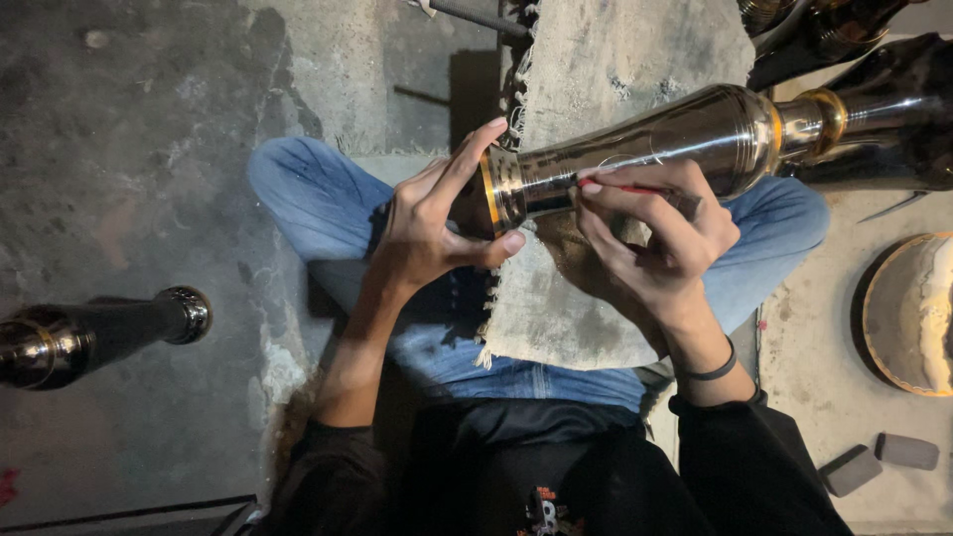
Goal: The person sits cross-legged on the floor with a brass vase clamped on their lap and engraves decorative curved patterns into its surface using a small hand engraving tool, tapping it with a wooden mallet. They rotate the vase to reach different sections and continue engraving along the body.
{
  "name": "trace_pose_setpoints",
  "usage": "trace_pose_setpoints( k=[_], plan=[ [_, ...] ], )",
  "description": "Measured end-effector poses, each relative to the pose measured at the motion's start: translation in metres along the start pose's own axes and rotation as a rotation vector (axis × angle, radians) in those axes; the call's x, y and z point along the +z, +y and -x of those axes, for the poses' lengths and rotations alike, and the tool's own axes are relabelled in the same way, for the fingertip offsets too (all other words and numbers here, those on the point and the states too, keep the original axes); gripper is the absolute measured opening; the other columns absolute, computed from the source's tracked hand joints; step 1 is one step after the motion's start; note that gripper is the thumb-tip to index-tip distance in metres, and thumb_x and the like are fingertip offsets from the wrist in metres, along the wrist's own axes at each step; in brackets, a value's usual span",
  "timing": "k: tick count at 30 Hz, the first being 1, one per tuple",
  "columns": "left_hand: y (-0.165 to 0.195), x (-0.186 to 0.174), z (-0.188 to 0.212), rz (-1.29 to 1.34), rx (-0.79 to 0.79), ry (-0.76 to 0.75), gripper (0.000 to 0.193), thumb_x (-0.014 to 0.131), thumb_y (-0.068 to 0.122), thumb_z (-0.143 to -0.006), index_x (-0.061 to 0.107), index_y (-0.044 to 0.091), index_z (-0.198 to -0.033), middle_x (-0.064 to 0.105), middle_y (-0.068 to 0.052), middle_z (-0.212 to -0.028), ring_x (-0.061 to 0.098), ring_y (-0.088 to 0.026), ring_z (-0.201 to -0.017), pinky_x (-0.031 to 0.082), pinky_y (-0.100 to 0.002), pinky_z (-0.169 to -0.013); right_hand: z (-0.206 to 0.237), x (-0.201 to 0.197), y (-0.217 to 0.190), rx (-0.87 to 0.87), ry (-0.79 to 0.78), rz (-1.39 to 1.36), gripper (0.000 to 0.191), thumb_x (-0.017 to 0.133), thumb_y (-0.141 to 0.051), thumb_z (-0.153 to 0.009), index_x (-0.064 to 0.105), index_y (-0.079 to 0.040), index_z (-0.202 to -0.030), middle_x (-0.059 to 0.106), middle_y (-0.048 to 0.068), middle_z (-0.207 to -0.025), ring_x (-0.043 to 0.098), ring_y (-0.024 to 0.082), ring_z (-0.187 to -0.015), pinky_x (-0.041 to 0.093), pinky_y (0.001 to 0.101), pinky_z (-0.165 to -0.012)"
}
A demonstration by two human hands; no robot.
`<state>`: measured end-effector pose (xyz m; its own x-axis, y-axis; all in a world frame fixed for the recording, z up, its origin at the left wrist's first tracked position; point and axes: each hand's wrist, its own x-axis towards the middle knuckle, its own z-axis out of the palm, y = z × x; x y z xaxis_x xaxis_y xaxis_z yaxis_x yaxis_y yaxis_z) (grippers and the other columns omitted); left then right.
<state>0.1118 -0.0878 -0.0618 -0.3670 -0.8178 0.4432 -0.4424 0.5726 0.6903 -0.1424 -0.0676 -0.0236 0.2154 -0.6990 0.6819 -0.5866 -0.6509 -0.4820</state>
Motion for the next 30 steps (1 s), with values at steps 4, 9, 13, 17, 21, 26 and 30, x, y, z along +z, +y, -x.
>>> trace_pose_setpoints(
  k=[4,9,13,17,21,26,30],
  plan=[
    [0.004,-0.003,0.001,0.056,-0.055,-0.027,0.087,0.074,0.055,-0.093,0.039,0.009,-0.159,0.062,-0.026,-0.146,0.067,-0.040,-0.131,0.058,-0.047,-0.116,-0.003,-0.005,-0.003,0.017,-0.046,-0.022,0.022,0.091,-0.001,-0.088,0.079,-0.008,-0.105,0.073,0.006,-0.111,0.072,0.013,-0.096,0.058,0.0239,-0.079],
    [0.006,-0.005,-0.002,0.117,-0.172,-0.090,0.092,0.066,0.062,-0.092,0.036,0.012,-0.164,0.071,-0.027,-0.128,0.074,-0.040,-0.120,0.061,-0.047,-0.106,-0.005,-0.009,-0.003,-0.003,-0.058,-0.011,0.022,0.091,-0.004,-0.084,0.078,-0.008,-0.102,0.072,0.006,-0.109,0.071,0.016,-0.097,0.058,0.0252,-0.079],
    [0.008,-0.008,-0.004,0.148,-0.203,-0.110,0.093,0.061,0.066,-0.094,0.036,0.012,-0.165,0.075,-0.027,-0.118,0.077,-0.038,-0.114,0.062,-0.046,-0.102,-0.004,-0.009,-0.002,-0.014,-0.073,0.002,0.021,0.092,-0.004,-0.087,0.078,-0.009,-0.102,0.073,0.005,-0.111,0.072,0.014,-0.094,0.058,0.0245,-0.080],
    [0.011,-0.011,-0.008,0.152,-0.274,-0.140,0.095,0.057,0.070,-0.091,0.036,0.013,-0.165,0.076,-0.023,-0.104,0.080,-0.035,-0.098,0.062,-0.048,-0.091,-0.001,-0.009,-0.001,-0.014,-0.074,0.010,0.020,0.093,-0.004,-0.086,0.079,-0.010,-0.100,0.073,0.004,-0.108,0.072,0.013,-0.094,0.058,0.0234,-0.077],
    [0.014,-0.014,-0.012,0.186,-0.312,-0.171,0.095,0.053,0.073,-0.091,0.036,0.012,-0.163,0.077,-0.019,-0.096,0.080,-0.032,-0.084,0.064,-0.046,-0.082,0.002,-0.009,0.000,-0.017,-0.056,0.014,0.020,0.093,-0.005,-0.086,0.079,-0.011,-0.100,0.072,0.004,-0.107,0.072,0.014,-0.095,0.058,0.0233,-0.077],
    [0.011,-0.016,-0.013,0.125,-0.411,-0.232,0.102,0.049,0.077,-0.086,0.035,0.012,-0.163,0.079,-0.022,-0.086,0.079,-0.030,-0.073,0.063,-0.045,-0.076,0.003,-0.007,0.001,-0.004,-0.068,0.002,0.022,0.092,-0.003,-0.086,0.079,-0.008,-0.103,0.072,0.006,-0.108,0.071,0.014,-0.092,0.057,0.0241,-0.076],
    [0.011,-0.012,-0.006,0.121,-0.170,-0.110,0.107,0.054,0.076,-0.088,0.023,0.008,-0.165,0.051,-0.028,-0.152,0.070,-0.033,-0.100,0.057,-0.041,-0.103,0.002,-0.002,0.000,-0.002,-0.003,-0.022,0.023,0.092,0.000,-0.090,0.078,-0.007,-0.107,0.074,0.006,-0.109,0.072,0.014,-0.093,0.058,0.0242,-0.079]
  ],
)
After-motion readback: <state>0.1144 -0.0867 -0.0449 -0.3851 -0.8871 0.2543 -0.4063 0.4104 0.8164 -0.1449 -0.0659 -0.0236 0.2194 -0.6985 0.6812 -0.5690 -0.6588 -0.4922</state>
